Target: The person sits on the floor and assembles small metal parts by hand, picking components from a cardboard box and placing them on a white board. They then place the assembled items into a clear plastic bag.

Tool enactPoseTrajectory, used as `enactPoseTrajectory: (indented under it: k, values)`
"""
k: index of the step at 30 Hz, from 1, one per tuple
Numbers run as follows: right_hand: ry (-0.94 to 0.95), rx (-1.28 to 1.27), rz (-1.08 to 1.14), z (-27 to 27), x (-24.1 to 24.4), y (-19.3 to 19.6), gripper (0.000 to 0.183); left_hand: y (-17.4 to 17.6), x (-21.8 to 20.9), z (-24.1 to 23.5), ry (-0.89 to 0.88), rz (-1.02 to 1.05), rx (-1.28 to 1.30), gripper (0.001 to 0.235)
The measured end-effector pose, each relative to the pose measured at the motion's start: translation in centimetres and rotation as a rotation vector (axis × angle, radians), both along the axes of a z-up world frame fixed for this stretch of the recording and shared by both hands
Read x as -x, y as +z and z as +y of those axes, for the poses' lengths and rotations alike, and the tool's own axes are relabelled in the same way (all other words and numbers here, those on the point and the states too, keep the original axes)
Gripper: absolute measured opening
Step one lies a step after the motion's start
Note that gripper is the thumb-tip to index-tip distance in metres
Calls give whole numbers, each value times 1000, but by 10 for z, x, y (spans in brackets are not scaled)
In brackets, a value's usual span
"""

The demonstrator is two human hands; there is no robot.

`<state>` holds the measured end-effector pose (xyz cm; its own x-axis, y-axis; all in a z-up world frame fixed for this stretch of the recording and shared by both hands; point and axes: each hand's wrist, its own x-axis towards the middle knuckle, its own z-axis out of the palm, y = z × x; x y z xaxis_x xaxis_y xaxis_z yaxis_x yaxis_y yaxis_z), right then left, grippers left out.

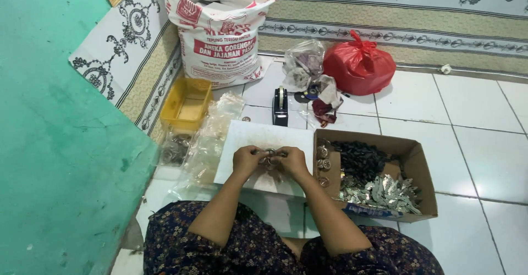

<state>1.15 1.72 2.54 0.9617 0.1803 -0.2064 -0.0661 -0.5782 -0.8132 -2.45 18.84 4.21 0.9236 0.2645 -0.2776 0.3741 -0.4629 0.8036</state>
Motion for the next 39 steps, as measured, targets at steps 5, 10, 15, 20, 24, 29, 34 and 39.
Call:
enactPoseTrajectory:
  k: [5, 10, 15, 20, 24, 29, 34, 39]
  values:
    - [92, 130, -155, -5, 0, -2, 38, -17, -9, 19, 65, -58, -182, 29]
    - [34, 97, -252, -50, 8, 15, 37, -8, -15, 10, 139, -229, -136, 34]
    - [-102, 238, -313, -122, 1, 21, 32, 6, -15, -43, -79, -462, -116, 22]
    - [-108, 344, -126, -167, 17, 5, 33, 1, -21, -135, -500, -402, -241, 19]
    - [-130, 395, 14, -182, 24, -32, 34, -73, -40, -210, -867, -355, -717, 13]
    - [1, 495, 70, -173, 12, -84, 30, -45, -18, -229, -941, -166, -1110, 11]
    - [37, 479, 53, -161, 22, -75, 26, -46, -16, -245, -1048, 139, -1464, 31]
    - [-37, 409, 28, -158, 16, -72, 24, -60, -23, -243, -1100, 158, -1416, 33]
